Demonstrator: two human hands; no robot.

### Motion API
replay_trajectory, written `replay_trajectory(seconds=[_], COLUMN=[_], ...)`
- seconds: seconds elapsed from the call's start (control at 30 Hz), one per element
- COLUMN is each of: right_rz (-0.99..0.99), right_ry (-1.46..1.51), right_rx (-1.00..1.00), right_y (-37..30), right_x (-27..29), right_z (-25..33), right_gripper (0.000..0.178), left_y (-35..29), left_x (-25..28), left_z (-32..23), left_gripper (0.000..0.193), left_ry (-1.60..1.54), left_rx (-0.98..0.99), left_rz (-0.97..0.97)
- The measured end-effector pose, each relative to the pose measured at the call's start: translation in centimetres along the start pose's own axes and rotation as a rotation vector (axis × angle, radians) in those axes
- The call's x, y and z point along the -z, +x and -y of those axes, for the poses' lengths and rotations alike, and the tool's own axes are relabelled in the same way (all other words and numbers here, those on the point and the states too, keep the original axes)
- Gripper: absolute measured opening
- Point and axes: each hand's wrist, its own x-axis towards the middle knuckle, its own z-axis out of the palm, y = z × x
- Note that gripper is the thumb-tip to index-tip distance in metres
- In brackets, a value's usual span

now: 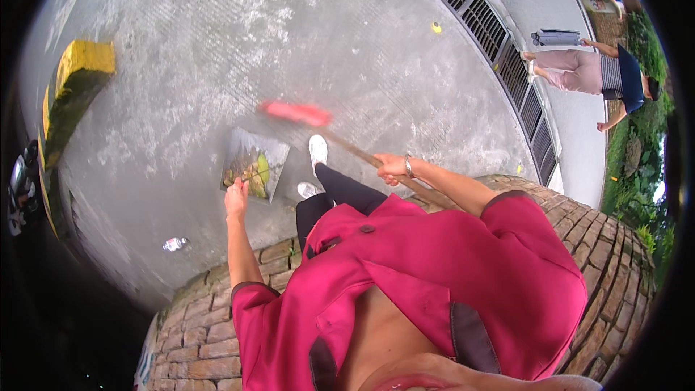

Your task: The person sweeps leaves and debris from outdoor stairs and a sidewalk into a metal dustpan using a broom.

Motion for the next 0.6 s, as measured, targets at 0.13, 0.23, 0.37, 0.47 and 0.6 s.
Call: replay_trajectory(seconds=[0.13, 0.23, 0.37, 0.47, 0.6], right_rz=[-0.044, -0.124, -0.391, -0.556, -0.639], right_ry=[-0.794, -0.968, -0.931, -0.817, -0.816], right_rx=[0.585, 0.545, 0.39, 0.31, 0.038], right_y=[-2.3, -4.2, -4.9, -1.2, 4.6], right_x=[-1.0, 0.4, 6.5, 9.9, 4.7], right_z=[2.9, 4.7, 9.8, 15.3, 18.6], right_gripper=[0.072, 0.073, 0.072, 0.055, 0.024], left_y=[3.0, 2.5, 4.3, 5.9, 6.6], left_x=[5.1, 8.3, 10.9, 10.9, 9.5], left_z=[0.6, 1.5, 2.0, 2.1, 1.6], left_gripper=[0.025, 0.026, 0.026, 0.03, 0.028], left_ry=[0.054, 0.094, -0.032, -0.133, -0.05], left_rx=[-0.141, -0.25, -0.143, -0.119, -0.191], left_rz=[-0.163, -0.225, -0.174, -0.097, -0.088])
